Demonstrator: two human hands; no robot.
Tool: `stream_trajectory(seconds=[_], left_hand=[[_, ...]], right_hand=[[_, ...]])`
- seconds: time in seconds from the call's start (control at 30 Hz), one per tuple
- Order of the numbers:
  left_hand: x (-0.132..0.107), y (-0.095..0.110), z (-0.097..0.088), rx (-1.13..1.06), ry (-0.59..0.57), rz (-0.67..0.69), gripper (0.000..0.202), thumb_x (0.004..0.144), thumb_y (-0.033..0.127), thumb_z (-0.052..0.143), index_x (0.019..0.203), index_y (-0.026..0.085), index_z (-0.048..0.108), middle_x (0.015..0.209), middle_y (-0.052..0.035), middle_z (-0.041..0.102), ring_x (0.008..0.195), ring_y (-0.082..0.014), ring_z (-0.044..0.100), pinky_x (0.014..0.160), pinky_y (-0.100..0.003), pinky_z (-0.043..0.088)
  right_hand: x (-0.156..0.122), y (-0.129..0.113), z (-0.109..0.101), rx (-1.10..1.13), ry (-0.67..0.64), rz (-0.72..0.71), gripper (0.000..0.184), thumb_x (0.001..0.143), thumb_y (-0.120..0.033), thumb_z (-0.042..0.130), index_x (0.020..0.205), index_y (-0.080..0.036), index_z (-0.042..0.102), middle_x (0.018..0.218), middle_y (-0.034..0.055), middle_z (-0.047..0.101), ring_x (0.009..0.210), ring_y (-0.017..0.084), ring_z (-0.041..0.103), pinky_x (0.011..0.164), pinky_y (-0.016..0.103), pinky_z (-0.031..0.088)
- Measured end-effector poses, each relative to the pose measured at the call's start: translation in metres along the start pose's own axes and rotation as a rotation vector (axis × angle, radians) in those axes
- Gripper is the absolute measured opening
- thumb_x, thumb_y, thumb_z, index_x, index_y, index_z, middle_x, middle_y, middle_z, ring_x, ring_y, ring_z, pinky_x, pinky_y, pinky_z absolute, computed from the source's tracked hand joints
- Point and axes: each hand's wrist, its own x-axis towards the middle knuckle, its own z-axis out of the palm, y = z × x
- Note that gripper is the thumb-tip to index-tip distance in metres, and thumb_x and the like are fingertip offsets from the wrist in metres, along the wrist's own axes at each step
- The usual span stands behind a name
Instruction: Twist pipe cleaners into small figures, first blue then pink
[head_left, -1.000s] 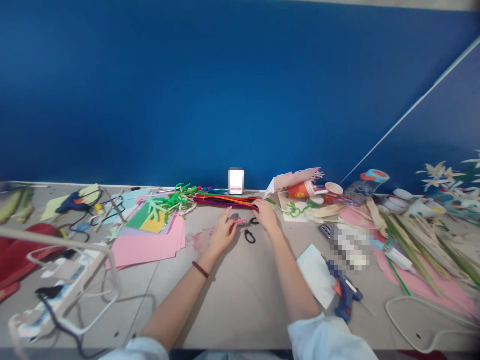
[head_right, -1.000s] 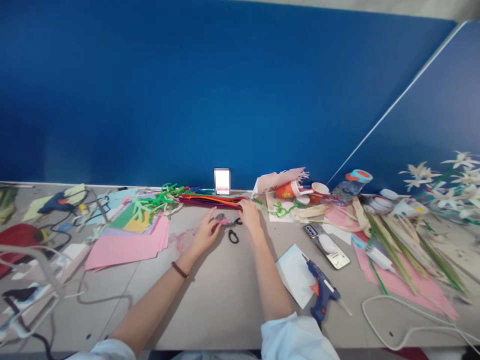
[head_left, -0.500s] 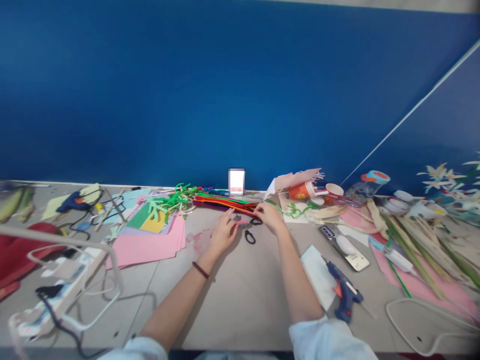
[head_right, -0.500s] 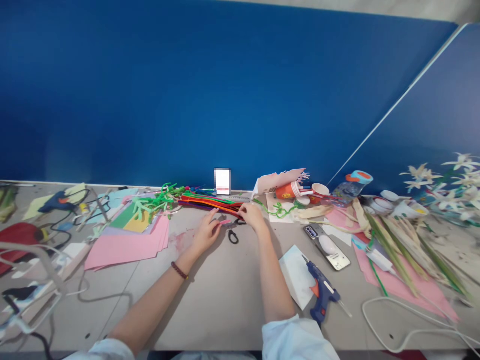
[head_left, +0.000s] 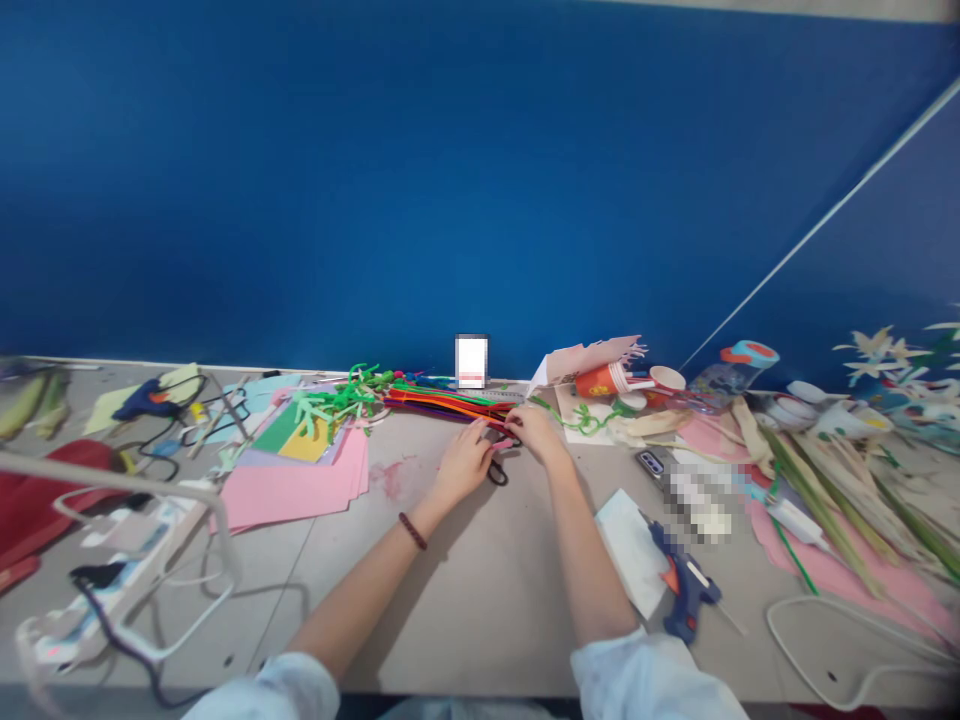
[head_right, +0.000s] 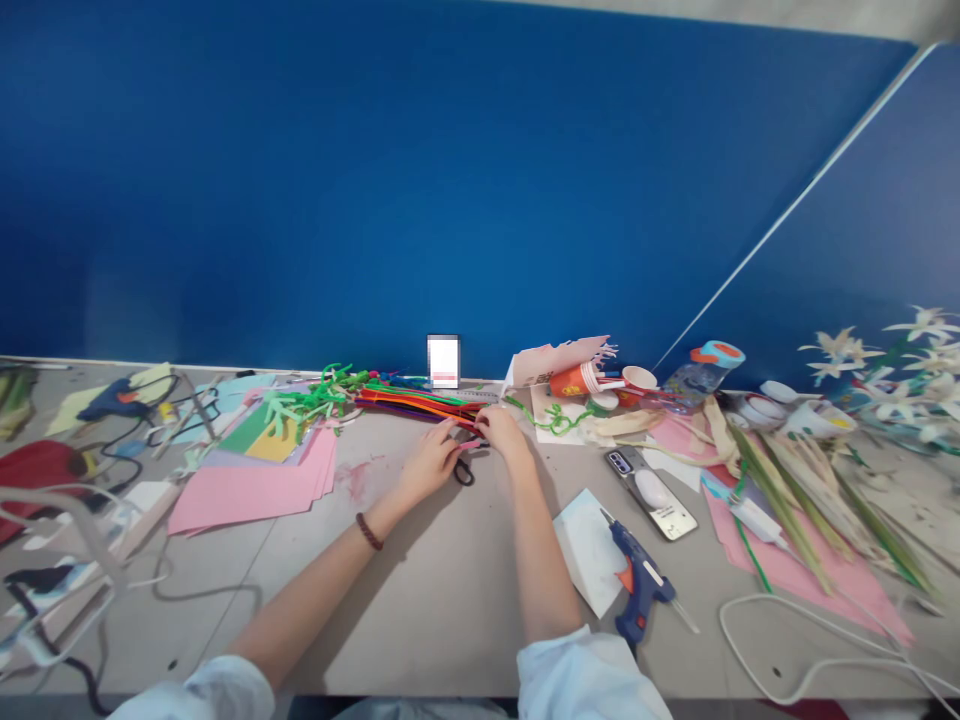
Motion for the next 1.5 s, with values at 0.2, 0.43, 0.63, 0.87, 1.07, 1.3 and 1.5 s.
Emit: stream_trajectory(seconds=[0.2,0.43,0.63,0.87,1.07,1.3,1.5], left_hand=[[0.016,-0.011,0.007,0.051,0.001,0.016,0.020,0.088,0.020,0.045,0.089,0.015,0.064,0.133,-0.0157,0.051,0.130,-0.0266,0.040,0.106,-0.048,0.037],[0.011,-0.017,0.010,-0.020,0.038,-0.068,0.023,0.090,0.021,0.041,0.091,0.018,0.064,0.133,-0.0095,0.053,0.130,-0.0216,0.041,0.106,-0.048,0.034],[0.011,-0.016,0.009,-0.022,0.027,-0.088,0.023,0.090,0.021,0.041,0.092,0.018,0.064,0.133,-0.0087,0.053,0.130,-0.0214,0.041,0.107,-0.047,0.032],[0.010,-0.019,0.012,-0.052,0.032,-0.092,0.021,0.090,0.023,0.042,0.090,0.020,0.063,0.134,-0.0078,0.052,0.131,-0.0208,0.040,0.107,-0.047,0.031],[0.010,-0.018,0.011,-0.042,0.019,-0.101,0.021,0.090,0.023,0.042,0.086,0.020,0.063,0.134,-0.0075,0.052,0.131,-0.0209,0.040,0.105,-0.047,0.032],[0.009,-0.016,0.009,-0.063,0.006,-0.119,0.021,0.090,0.024,0.043,0.088,0.020,0.063,0.133,-0.0071,0.053,0.131,-0.0201,0.040,0.106,-0.046,0.032],[0.009,-0.021,0.014,-0.104,0.044,-0.105,0.021,0.090,0.025,0.043,0.086,0.020,0.063,0.131,-0.0066,0.054,0.129,-0.0203,0.041,0.105,-0.045,0.034]], right_hand=[[-0.003,-0.005,0.000,-0.005,0.023,0.043,0.014,0.083,-0.012,0.050,0.082,-0.018,0.062,0.079,0.0039,0.066,0.072,0.015,0.056,0.067,0.024,0.038],[-0.008,-0.004,-0.015,-0.013,0.050,0.111,0.015,0.083,-0.011,0.047,0.080,-0.020,0.059,0.076,0.0030,0.064,0.070,0.016,0.055,0.064,0.023,0.036],[-0.023,0.003,-0.059,-0.109,0.201,0.203,0.011,0.082,-0.016,0.049,0.078,-0.019,0.059,0.071,0.0046,0.063,0.064,0.017,0.054,0.060,0.025,0.035],[-0.066,0.014,-0.118,-0.204,0.514,0.561,0.011,0.074,-0.014,0.050,0.074,-0.018,0.061,0.064,0.0063,0.062,0.059,0.019,0.055,0.059,0.028,0.037],[-0.098,-0.018,-0.150,-0.149,0.802,0.563,0.014,0.076,-0.024,0.050,0.082,-0.017,0.061,0.070,0.0073,0.067,0.063,0.022,0.056,0.064,0.032,0.040],[-0.110,-0.064,-0.158,-0.056,1.034,0.457,0.014,0.079,-0.029,0.053,0.085,-0.018,0.060,0.076,0.0065,0.068,0.073,0.023,0.063,0.068,0.034,0.046],[-0.114,-0.079,-0.166,0.281,1.379,0.149,0.011,0.080,-0.028,0.058,0.085,-0.018,0.056,0.084,0.0071,0.067,0.079,0.022,0.067,0.071,0.036,0.053]])
